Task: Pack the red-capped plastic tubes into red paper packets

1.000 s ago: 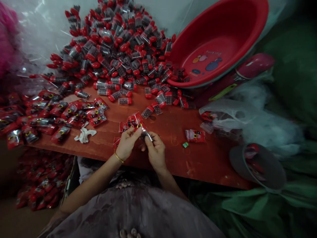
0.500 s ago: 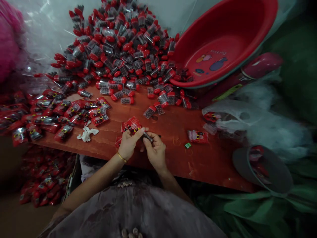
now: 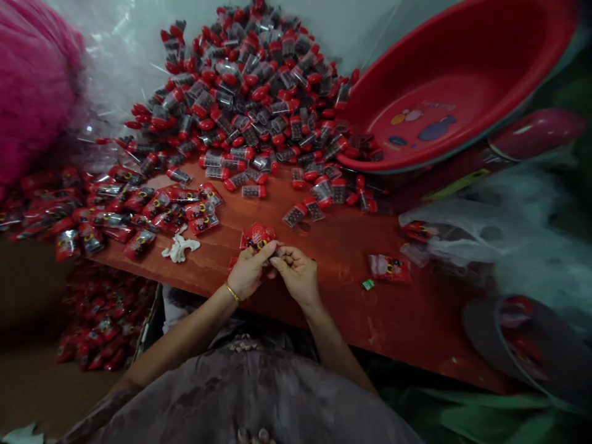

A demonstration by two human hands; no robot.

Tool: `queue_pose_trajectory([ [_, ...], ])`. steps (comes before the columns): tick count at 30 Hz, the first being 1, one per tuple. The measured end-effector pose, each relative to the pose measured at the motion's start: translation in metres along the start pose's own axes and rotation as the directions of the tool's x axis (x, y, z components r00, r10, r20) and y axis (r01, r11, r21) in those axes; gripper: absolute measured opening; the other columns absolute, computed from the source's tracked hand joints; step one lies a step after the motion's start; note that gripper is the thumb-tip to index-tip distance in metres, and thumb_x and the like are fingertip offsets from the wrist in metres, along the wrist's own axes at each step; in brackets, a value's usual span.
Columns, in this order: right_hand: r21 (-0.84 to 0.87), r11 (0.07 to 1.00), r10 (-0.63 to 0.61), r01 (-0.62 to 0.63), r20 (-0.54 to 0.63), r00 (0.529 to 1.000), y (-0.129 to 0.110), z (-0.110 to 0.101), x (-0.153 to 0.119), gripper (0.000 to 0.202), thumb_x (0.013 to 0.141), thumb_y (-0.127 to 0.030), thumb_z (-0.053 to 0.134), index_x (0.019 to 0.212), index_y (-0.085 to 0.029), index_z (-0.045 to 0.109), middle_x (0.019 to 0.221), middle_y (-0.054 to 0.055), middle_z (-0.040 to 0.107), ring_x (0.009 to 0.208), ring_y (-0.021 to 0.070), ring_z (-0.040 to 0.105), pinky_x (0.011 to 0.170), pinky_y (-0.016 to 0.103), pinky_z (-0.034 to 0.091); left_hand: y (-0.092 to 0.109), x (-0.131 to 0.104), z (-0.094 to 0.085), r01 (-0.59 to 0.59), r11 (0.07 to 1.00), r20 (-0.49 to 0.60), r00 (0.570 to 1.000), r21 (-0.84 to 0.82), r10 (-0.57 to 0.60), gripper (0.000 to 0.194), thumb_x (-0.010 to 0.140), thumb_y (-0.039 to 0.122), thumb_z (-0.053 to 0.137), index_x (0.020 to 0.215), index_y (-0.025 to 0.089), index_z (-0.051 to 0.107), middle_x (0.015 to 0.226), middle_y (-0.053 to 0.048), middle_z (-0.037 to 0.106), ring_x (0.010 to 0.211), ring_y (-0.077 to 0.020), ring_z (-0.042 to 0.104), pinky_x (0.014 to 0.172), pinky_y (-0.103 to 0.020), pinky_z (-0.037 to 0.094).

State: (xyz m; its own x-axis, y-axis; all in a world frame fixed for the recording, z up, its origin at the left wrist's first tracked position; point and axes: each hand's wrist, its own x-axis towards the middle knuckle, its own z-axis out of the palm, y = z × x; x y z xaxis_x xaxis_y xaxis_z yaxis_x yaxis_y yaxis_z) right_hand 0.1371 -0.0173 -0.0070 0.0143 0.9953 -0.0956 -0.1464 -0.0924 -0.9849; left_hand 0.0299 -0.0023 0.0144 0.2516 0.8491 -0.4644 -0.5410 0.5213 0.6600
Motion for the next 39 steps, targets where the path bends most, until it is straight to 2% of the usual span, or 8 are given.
queue_pose_trajectory([
  [6,-0.287,0.947,-0.166,0.145,-0.051,0.985,0.019,0.018,0.024,0.034,0.067,-0.042,0.069,0.057,-0.021,0.045,0.048,-0.008,0.046,0.043,0.0071,0.043,0.044,0.019,0.035,0.014,0.004,-0.018,0.034,0.999,-0.030,0.999,-0.024,-0.035,0.040,0.050,0.043,0.082,0.072,0.014,0.064,0.058,0.001,0.062,0.050,-0.0073,0.055,0.051,-0.018,0.044],
  [12,-0.748,0.572,-0.380,0.338,0.124,0.917,0.009,0.028,0.049,0.034,0.080,-0.049,0.057,0.061,-0.021,0.056,0.057,-0.001,0.058,0.057,0.0119,0.050,0.062,0.024,0.040,0.046,0.009,-0.040,0.148,0.985,-0.149,0.980,0.087,-0.134,0.031,0.064,0.043,0.075,0.066,0.015,0.060,0.059,-0.004,0.066,0.053,-0.0144,0.063,0.058,-0.026,0.050],
  [15,-0.871,0.357,-0.416,0.338,0.176,0.892,-0.001,0.014,0.070,0.033,0.086,-0.047,0.049,0.090,-0.019,0.065,0.088,0.008,0.068,0.088,0.0212,0.057,0.082,0.032,0.042,0.075,0.016,-0.051,0.061,0.996,-0.218,0.975,0.066,-0.045,0.023,0.075,0.038,0.067,0.073,0.015,0.062,0.065,-0.004,0.068,0.058,-0.0138,0.065,0.062,-0.026,0.052],
  [18,-0.951,0.207,-0.371,0.229,0.140,0.918,0.000,-0.010,0.085,0.043,0.088,-0.039,0.046,0.118,-0.011,0.057,0.127,0.017,0.055,0.123,0.0312,0.039,0.102,0.047,0.029,0.105,0.030,-0.066,-0.089,0.996,-0.380,0.922,-0.011,0.079,0.024,0.083,0.034,0.057,0.069,0.014,0.059,0.065,-0.002,0.066,0.057,-0.0099,0.064,0.064,-0.022,0.051],
  [23,-0.975,0.117,-0.311,0.190,0.146,0.939,0.014,-0.029,0.069,0.043,0.090,-0.036,0.043,0.121,-0.010,0.057,0.134,0.016,0.050,0.131,0.0341,0.030,0.107,0.057,0.017,0.127,0.050,-0.088,-0.239,0.967,-0.500,0.850,-0.088,0.165,0.016,0.083,0.032,0.059,0.080,0.016,0.059,0.071,-0.001,0.065,0.060,-0.0081,0.063,0.069,-0.021,0.053],
  [32,-0.931,0.127,-0.309,0.341,0.290,0.906,0.028,-0.018,0.045,0.028,0.090,-0.032,0.047,0.109,-0.028,0.067,0.124,0.007,0.059,0.128,0.0297,0.037,0.106,0.059,0.018,0.126,0.034,-0.076,-0.126,0.955,-0.293,0.955,-0.269,0.044,0.057,0.089,0.054,0.031,0.106,0.006,0.057,0.087,-0.016,0.068,0.077,-0.0182,0.068,0.063,-0.024,0.055],
  [36,-0.915,0.147,-0.367,0.376,0.303,0.880,0.031,-0.018,0.043,0.027,0.090,-0.027,0.047,0.105,-0.027,0.069,0.118,0.007,0.064,0.125,0.0286,0.041,0.106,0.061,0.016,0.094,0.028,-0.059,-0.096,0.983,-0.338,0.940,-0.157,0.038,0.032,0.086,0.037,0.047,0.092,0.009,0.061,0.081,-0.012,0.068,0.072,-0.0163,0.068,0.066,-0.025,0.054],
  [39,-0.911,0.144,-0.430,0.387,0.294,0.854,0.030,-0.016,0.041,0.027,0.090,-0.027,0.046,0.104,-0.026,0.069,0.118,0.008,0.064,0.124,0.0277,0.043,0.106,0.060,0.016,0.064,0.028,-0.049,-0.180,0.967,-0.336,0.913,0.179,0.232,0.025,0.077,0.039,0.060,0.081,0.014,0.063,0.076,-0.007,0.069,0.064,-0.0147,0.065,0.060,-0.024,0.050],
])
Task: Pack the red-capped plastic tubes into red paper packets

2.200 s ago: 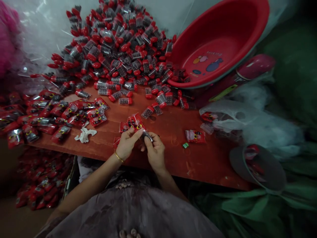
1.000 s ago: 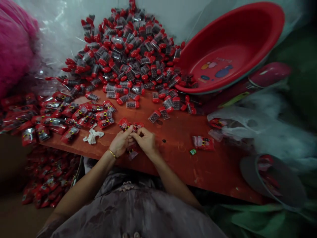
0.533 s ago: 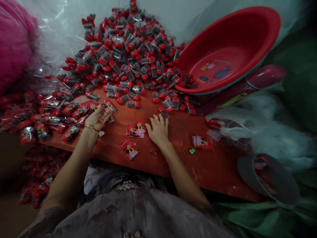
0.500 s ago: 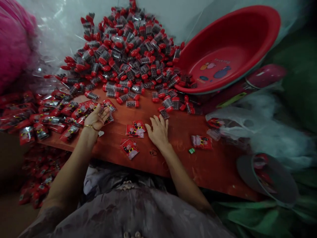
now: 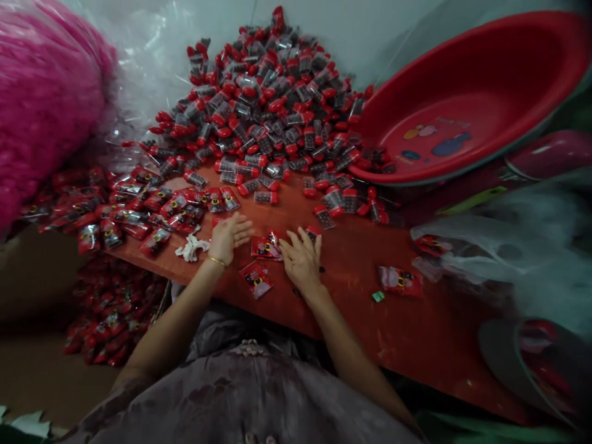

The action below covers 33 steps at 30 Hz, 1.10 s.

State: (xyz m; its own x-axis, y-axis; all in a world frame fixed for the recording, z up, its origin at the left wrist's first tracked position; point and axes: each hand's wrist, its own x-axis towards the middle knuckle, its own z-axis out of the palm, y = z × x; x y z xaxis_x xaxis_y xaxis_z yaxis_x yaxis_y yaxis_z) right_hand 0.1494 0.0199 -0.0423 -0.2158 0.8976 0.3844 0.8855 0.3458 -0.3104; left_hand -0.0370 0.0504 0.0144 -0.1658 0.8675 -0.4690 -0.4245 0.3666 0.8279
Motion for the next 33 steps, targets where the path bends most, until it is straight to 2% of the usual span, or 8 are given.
queue_pose_trajectory([
  [4,0.054,0.999,0.014,-0.008,-0.101,0.995,-0.005,-0.007,0.002,0.023,0.089,-0.027,0.049,0.096,-0.028,0.071,0.110,0.004,0.068,0.114,0.0246,0.053,0.107,0.057,0.018,-0.027,-0.011,0.013,-0.377,0.819,0.173,0.926,0.431,0.335,0.025,0.066,0.040,0.071,0.075,0.017,0.070,0.073,-0.004,0.069,0.067,-0.0147,0.062,0.062,-0.022,0.046],
  [7,0.158,0.987,0.039,-0.013,-0.162,0.986,-0.010,-0.015,0.005,0.021,0.088,-0.029,0.051,0.091,-0.029,0.072,0.105,0.003,0.070,0.106,0.0229,0.057,0.105,0.054,0.024,-0.034,-0.014,0.021,-0.435,0.761,0.294,0.898,0.481,0.328,0.028,0.063,0.041,0.073,0.077,0.018,0.071,0.073,-0.005,0.070,0.067,-0.0152,0.061,0.061,-0.023,0.045],
  [14,0.564,0.812,0.299,-0.152,-0.177,0.938,-0.020,-0.023,0.004,0.026,0.083,-0.034,0.057,0.105,-0.025,0.067,0.105,0.006,0.069,0.100,0.0198,0.059,0.096,0.041,0.041,-0.029,-0.018,0.043,-0.260,0.962,0.159,0.957,0.080,0.245,0.058,0.051,0.028,0.080,0.105,0.015,0.063,0.058,0.004,0.062,0.052,-0.0078,0.053,0.053,-0.019,0.042],
  [17,0.742,0.613,0.459,-0.271,-0.056,0.886,-0.022,-0.024,0.002,0.037,0.079,-0.037,0.060,0.112,-0.021,0.061,0.099,0.006,0.068,0.086,0.0174,0.061,0.079,0.031,0.048,-0.028,-0.022,0.047,-0.243,0.969,0.159,0.959,0.039,0.234,0.048,0.049,0.029,0.081,0.093,0.015,0.066,0.059,0.003,0.064,0.054,-0.0084,0.055,0.055,-0.020,0.044],
  [19,0.773,0.540,0.472,-0.332,0.048,0.880,-0.023,-0.025,0.001,0.023,0.080,-0.039,0.057,0.090,-0.019,0.065,0.075,0.000,0.065,0.066,0.0135,0.057,0.063,0.024,0.045,-0.029,-0.025,0.049,-0.239,0.971,0.162,0.959,0.028,0.232,0.037,0.048,0.030,0.081,0.078,0.014,0.067,0.063,0.000,0.067,0.057,-0.0093,0.058,0.057,-0.021,0.046],
  [23,0.699,0.619,0.478,-0.358,0.027,0.878,-0.026,-0.028,-0.001,0.037,0.083,-0.041,0.051,0.053,-0.020,0.046,0.048,-0.006,0.040,0.048,0.0088,0.036,0.049,0.022,0.030,-0.035,-0.029,0.052,-0.231,0.972,0.127,0.966,0.031,0.226,0.033,0.043,0.028,0.084,0.065,0.013,0.064,0.059,0.002,0.065,0.051,-0.0070,0.055,0.052,-0.019,0.044],
  [30,0.657,0.707,0.382,-0.263,-0.042,0.923,-0.030,-0.028,-0.001,0.030,0.087,-0.037,0.043,0.062,-0.021,0.048,0.057,-0.003,0.048,0.055,0.0113,0.043,0.055,0.023,0.034,-0.034,-0.040,0.048,0.106,0.994,0.270,0.956,0.029,-0.110,0.037,0.049,0.040,0.082,0.066,0.012,0.065,0.042,0.007,0.048,0.037,-0.0026,0.041,0.038,-0.016,0.032],
  [33,0.652,0.718,0.318,-0.243,0.002,0.948,-0.026,-0.028,0.001,0.032,0.088,-0.039,0.042,0.063,-0.021,0.050,0.057,-0.002,0.050,0.055,0.0117,0.045,0.055,0.023,0.035,-0.030,-0.040,0.044,0.106,0.994,0.216,0.971,-0.019,-0.100,0.040,0.043,0.034,0.085,0.069,0.011,0.066,0.058,0.001,0.063,0.048,-0.0056,0.054,0.048,-0.017,0.044],
])
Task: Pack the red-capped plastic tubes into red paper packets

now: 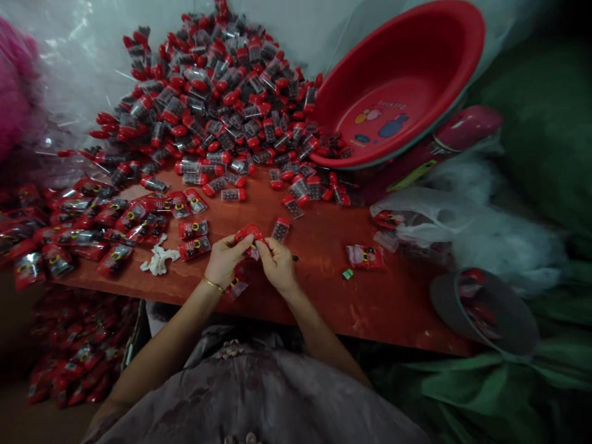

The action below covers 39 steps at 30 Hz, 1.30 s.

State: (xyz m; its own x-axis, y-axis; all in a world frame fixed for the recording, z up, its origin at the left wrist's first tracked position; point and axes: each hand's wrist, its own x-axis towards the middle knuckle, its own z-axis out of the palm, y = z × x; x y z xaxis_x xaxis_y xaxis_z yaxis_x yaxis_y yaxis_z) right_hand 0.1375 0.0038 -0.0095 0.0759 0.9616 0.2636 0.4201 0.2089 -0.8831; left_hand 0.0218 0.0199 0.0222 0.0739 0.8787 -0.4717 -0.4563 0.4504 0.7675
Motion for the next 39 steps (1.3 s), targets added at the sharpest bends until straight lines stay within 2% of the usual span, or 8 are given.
queue_pose_trajectory([
  [4,-0.280,0.955,0.090,-0.094,-0.026,0.996,0.004,-0.013,0.009,0.044,0.093,-0.044,0.028,0.070,-0.019,0.055,0.062,0.002,0.056,0.059,0.0145,0.052,0.057,0.025,0.035,0.003,0.003,-0.001,-0.037,0.999,-0.090,0.995,-0.015,0.036,0.041,0.041,0.034,0.086,0.067,0.011,0.064,0.065,-0.001,0.067,0.053,-0.0076,0.059,0.056,-0.020,0.050],
  [8,-0.712,0.667,0.181,-0.220,-0.131,0.975,0.006,-0.025,0.024,0.046,0.083,-0.054,0.048,0.103,-0.014,0.055,0.093,0.013,0.063,0.085,0.0244,0.059,0.070,0.031,0.039,0.007,0.004,0.003,0.016,0.999,-0.108,0.994,-0.041,-0.021,0.041,0.041,0.033,0.086,0.067,0.012,0.064,0.064,-0.001,0.067,0.052,-0.0083,0.061,0.053,-0.018,0.049],
  [13,-0.850,0.499,0.254,-0.170,-0.044,0.966,0.012,-0.026,0.031,0.026,0.085,-0.029,0.048,0.104,-0.013,0.057,0.098,0.016,0.063,0.086,0.0250,0.060,0.071,0.031,0.039,0.008,0.003,0.005,0.096,0.992,-0.086,0.991,-0.076,-0.103,0.033,0.048,0.028,0.085,0.067,0.012,0.063,0.063,-0.001,0.068,0.049,-0.0086,0.060,0.051,-0.019,0.050],
  [16,-0.731,0.668,0.221,-0.139,0.017,0.975,0.016,-0.039,0.019,0.020,0.084,-0.020,0.042,0.089,-0.013,0.060,0.085,0.012,0.064,0.076,0.0209,0.060,0.067,0.029,0.040,0.009,0.001,0.003,0.104,0.991,-0.076,0.991,-0.082,-0.111,0.030,0.052,0.027,0.084,0.068,0.012,0.063,0.063,-0.001,0.068,0.048,-0.0084,0.060,0.049,-0.019,0.050],
  [21,-0.183,0.983,0.048,-0.027,0.109,0.993,0.005,-0.076,-0.025,0.025,0.087,-0.027,0.037,0.081,-0.017,0.059,0.055,-0.002,0.053,0.051,0.0129,0.051,0.054,0.023,0.039,0.013,0.000,0.001,0.120,0.990,-0.079,0.989,-0.067,-0.125,0.030,0.052,0.026,0.084,0.068,0.012,0.063,0.062,-0.001,0.068,0.049,-0.0091,0.060,0.051,-0.020,0.050],
  [28,-0.183,0.974,-0.091,0.131,0.212,0.973,-0.023,-0.082,-0.040,0.015,0.076,-0.021,0.047,0.072,-0.018,0.061,0.060,0.000,0.059,0.056,0.0126,0.054,0.054,0.023,0.039,0.008,-0.003,0.008,0.135,0.991,-0.040,0.990,0.013,-0.134,0.042,0.038,0.030,0.087,0.067,0.011,0.062,0.063,-0.001,0.066,0.053,-0.0094,0.061,0.052,-0.020,0.049],
  [35,0.236,0.893,0.308,-0.383,0.301,0.903,-0.007,-0.066,-0.039,0.026,0.076,-0.037,0.045,0.072,-0.017,0.061,0.048,-0.004,0.052,0.035,0.0072,0.038,0.036,0.020,0.029,0.009,-0.011,0.009,0.045,0.993,0.016,0.999,0.111,-0.047,0.043,0.039,0.037,0.086,0.058,0.012,0.057,0.054,0.003,0.060,0.047,-0.0054,0.052,0.048,-0.018,0.042],
  [39,0.310,0.842,0.344,-0.441,0.321,0.882,-0.002,-0.064,-0.039,0.028,0.075,-0.041,0.049,0.075,-0.016,0.062,0.049,-0.004,0.052,0.033,0.0060,0.038,0.035,0.019,0.031,0.006,-0.015,0.012,0.039,0.996,0.082,0.996,0.084,-0.046,0.043,0.040,0.036,0.086,0.068,0.013,0.063,0.061,0.002,0.064,0.053,-0.0075,0.056,0.053,-0.020,0.047],
])
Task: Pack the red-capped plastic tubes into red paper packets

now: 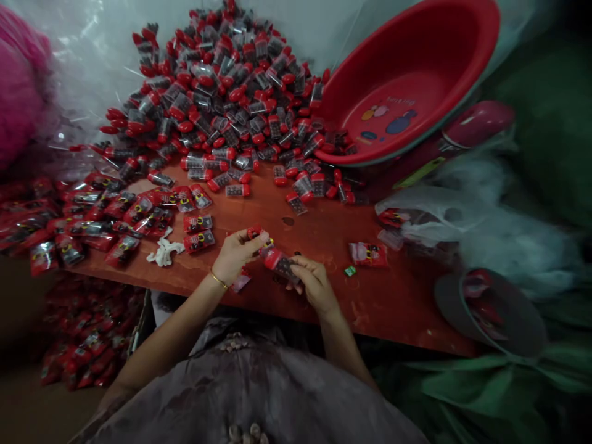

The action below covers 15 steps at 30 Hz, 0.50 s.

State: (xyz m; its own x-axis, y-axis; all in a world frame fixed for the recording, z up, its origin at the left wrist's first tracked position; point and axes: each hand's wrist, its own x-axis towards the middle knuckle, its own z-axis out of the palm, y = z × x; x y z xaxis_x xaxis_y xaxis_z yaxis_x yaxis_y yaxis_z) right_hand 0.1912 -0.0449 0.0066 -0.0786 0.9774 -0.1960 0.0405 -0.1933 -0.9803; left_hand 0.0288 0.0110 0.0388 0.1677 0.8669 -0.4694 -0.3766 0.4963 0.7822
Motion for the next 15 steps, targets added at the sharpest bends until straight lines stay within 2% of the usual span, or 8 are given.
queue_pose_trajectory([
  [3,-0.030,0.999,-0.029,0.028,-0.018,0.999,-0.002,0.003,0.001,0.026,0.076,-0.041,0.050,0.073,-0.017,0.060,0.048,-0.005,0.051,0.036,0.0062,0.041,0.037,0.018,0.034,-0.005,-0.002,0.003,-0.009,1.000,0.047,0.999,-0.026,0.011,0.045,0.038,0.032,0.087,0.072,0.012,0.066,0.068,0.000,0.068,0.059,-0.0089,0.060,0.060,-0.022,0.049],
  [5,-0.030,0.998,-0.061,0.059,-0.046,0.997,-0.003,0.009,0.002,0.025,0.078,-0.040,0.049,0.075,-0.018,0.058,0.045,-0.007,0.046,0.036,0.0065,0.041,0.040,0.018,0.038,-0.008,-0.002,0.003,0.007,0.999,0.039,0.999,-0.051,-0.005,0.044,0.038,0.032,0.087,0.072,0.013,0.067,0.068,0.000,0.069,0.059,-0.0089,0.060,0.060,-0.021,0.049],
  [8,0.018,0.994,-0.104,0.107,-0.125,0.987,0.001,0.022,0.003,0.024,0.083,-0.041,0.045,0.081,-0.019,0.056,0.042,-0.010,0.037,0.036,0.0068,0.039,0.043,0.020,0.043,-0.016,-0.002,0.004,0.021,0.996,0.015,1.000,-0.086,-0.020,0.043,0.040,0.032,0.087,0.073,0.014,0.067,0.067,0.000,0.068,0.058,-0.0080,0.060,0.058,-0.019,0.048],
  [10,0.042,0.990,-0.124,0.135,-0.202,0.972,0.005,0.030,0.003,0.025,0.086,-0.042,0.042,0.085,-0.019,0.054,0.044,-0.011,0.037,0.035,0.0070,0.039,0.043,0.021,0.044,-0.022,-0.003,0.006,0.008,0.994,0.024,1.000,-0.110,-0.005,0.042,0.042,0.032,0.086,0.074,0.013,0.067,0.067,0.001,0.068,0.057,-0.0072,0.059,0.058,-0.018,0.047],
  [13,-0.027,0.986,-0.167,0.166,-0.265,0.950,0.009,0.037,0.003,0.026,0.088,-0.043,0.041,0.087,-0.020,0.054,0.045,-0.010,0.039,0.037,0.0078,0.042,0.044,0.021,0.044,-0.029,-0.006,0.009,-0.036,0.985,0.010,0.999,-0.169,0.039,0.040,0.045,0.034,0.085,0.074,0.013,0.067,0.067,0.000,0.068,0.058,-0.0072,0.059,0.060,-0.019,0.048],
  [15,-0.093,0.980,-0.196,0.177,-0.257,0.946,0.010,0.038,0.003,0.027,0.088,-0.043,0.042,0.088,-0.019,0.054,0.046,-0.009,0.041,0.039,0.0082,0.044,0.046,0.022,0.044,-0.030,-0.007,0.010,-0.071,0.979,-0.014,0.997,-0.192,0.070,0.039,0.045,0.034,0.085,0.073,0.014,0.067,0.064,0.002,0.066,0.056,-0.0059,0.057,0.059,-0.018,0.047],
])
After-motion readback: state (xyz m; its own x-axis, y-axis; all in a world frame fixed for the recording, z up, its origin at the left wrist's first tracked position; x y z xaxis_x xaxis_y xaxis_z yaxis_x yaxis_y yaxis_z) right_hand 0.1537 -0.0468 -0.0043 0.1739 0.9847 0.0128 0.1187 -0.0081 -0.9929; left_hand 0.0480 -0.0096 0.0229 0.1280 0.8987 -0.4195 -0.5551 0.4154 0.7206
